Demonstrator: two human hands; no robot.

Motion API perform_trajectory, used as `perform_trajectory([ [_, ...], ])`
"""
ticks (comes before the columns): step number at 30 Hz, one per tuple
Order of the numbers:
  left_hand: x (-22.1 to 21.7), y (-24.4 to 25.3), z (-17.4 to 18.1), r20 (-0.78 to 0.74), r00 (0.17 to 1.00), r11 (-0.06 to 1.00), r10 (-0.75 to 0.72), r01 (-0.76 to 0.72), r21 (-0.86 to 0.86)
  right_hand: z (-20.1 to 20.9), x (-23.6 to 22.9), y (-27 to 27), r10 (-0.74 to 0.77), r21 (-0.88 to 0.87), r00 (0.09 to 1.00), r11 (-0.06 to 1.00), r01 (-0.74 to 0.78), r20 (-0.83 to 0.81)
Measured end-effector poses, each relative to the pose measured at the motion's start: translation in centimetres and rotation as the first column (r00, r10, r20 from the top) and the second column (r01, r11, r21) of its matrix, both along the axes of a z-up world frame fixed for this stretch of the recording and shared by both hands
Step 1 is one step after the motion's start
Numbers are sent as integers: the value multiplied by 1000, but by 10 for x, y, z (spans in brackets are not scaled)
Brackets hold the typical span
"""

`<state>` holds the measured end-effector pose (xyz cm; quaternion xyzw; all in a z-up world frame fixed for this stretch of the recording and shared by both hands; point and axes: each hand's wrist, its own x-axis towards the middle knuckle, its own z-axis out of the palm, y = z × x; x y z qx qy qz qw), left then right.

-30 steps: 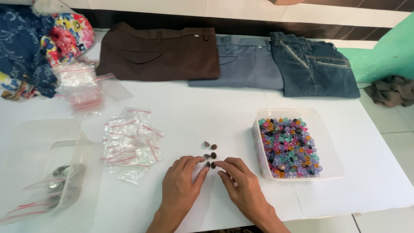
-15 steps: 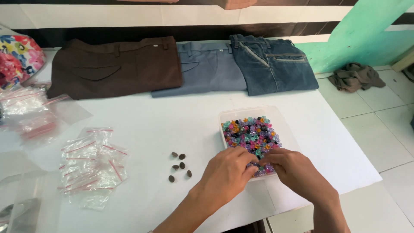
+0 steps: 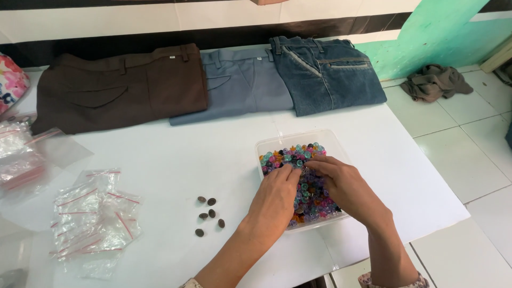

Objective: Sorting various colored buttons from a container and placing them into small plastic bags.

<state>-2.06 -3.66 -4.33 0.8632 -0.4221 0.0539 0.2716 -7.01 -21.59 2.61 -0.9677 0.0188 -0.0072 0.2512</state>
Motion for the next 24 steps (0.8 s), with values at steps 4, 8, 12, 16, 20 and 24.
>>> perform_trajectory([
  [4, 3, 4, 5, -31, 999, 999, -27, 26, -26, 13, -8, -5, -48, 2, 999, 999, 48, 0],
  [8, 4, 9, 17, -108, 993, 995, -46, 35, -95, 13, -18, -9, 108, -78, 977, 989, -124, -185],
  [12, 4, 9, 16, -112, 993, 993, -39, 27, -111, 11, -18, 8, 326, 31, 873, 941, -338, -364],
  [16, 4, 7, 10, -80, 996, 997, -28, 22, -73, 2, -8, 9, 248, -64, 920, 958, -279, -303],
  [20, 5, 8, 6, -51, 998, 999, -27, 25, -41, 14, 2, 12, 10, -170, 978, 984, -46, -208],
  [24, 8, -1, -8, -70, 997, 999, 42, -41, 22, -1, 16, 4, -63, -273, 992, 961, 31, -109],
])
